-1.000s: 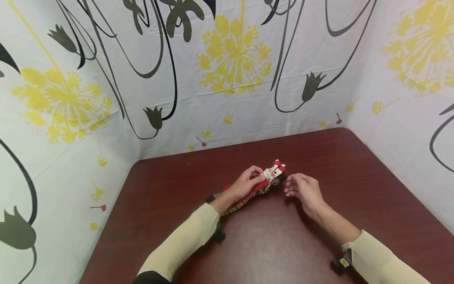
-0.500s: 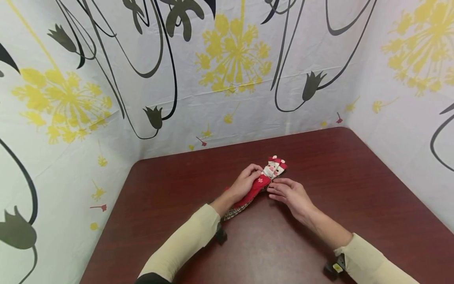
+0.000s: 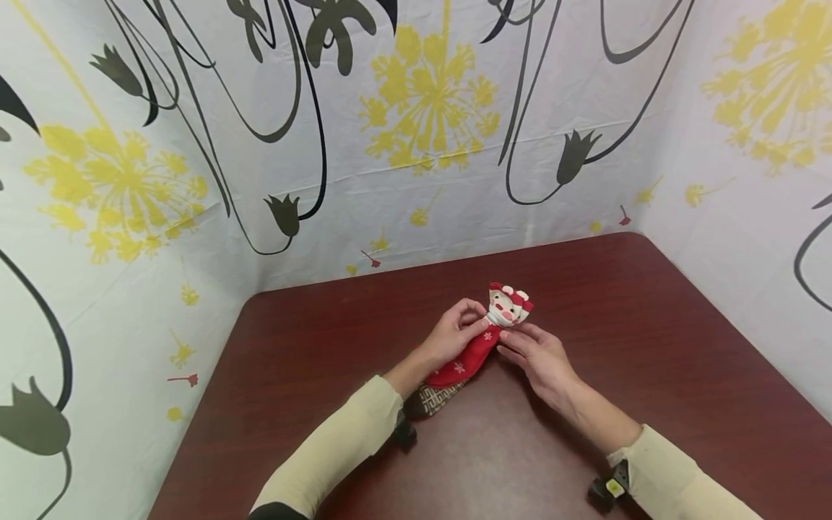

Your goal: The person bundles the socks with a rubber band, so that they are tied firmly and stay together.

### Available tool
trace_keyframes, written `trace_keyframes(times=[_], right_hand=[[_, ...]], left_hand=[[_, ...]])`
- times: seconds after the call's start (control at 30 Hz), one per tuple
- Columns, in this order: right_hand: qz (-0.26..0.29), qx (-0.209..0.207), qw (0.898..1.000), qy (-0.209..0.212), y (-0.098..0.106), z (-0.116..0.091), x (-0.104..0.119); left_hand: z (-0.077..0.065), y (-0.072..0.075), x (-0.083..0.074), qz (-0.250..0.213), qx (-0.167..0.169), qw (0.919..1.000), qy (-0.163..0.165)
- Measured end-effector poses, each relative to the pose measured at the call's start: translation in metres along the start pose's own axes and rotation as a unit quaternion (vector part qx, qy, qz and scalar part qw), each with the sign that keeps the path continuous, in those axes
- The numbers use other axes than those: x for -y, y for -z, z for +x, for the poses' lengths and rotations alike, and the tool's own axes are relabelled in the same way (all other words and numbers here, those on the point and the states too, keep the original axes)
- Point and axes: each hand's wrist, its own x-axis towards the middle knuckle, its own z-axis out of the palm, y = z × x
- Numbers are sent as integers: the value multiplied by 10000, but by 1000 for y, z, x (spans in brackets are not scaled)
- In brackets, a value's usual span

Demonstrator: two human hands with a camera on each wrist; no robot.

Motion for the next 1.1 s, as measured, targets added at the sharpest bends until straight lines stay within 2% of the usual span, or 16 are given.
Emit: trace_keyframes(times=[0.1,0.2,0.4,0.53,0.63,0.77,0.97,1.1], right_hand=[[44,-60,10000,37,0,1,-1],[-10,-12,9999,124,-1,2,-1],[-313,309,9981,436,-6,3,0],[-572,454,9943,777,-11,2,2],[-739,450,9911,1009,-14,2,2],[-922,360,9874,1237,-18,1,1],[-1008,244,9840,1452,-21,0,3],[-1151,412,9812,1494,-21,0,6]], left_hand=[[-1,1,-4,-92,154,9998,-67],[-1,5,-8,-237,509,9984,-94],[-1,18,-18,-99,1312,9911,199],[0,22,-22,-44,1648,9860,238],[-1,22,-23,39,1655,9861,125],[-5,21,-26,228,1445,9892,-65],[-9,20,-31,186,1209,9922,-222],[-11,21,-36,182,1247,9917,-262]])
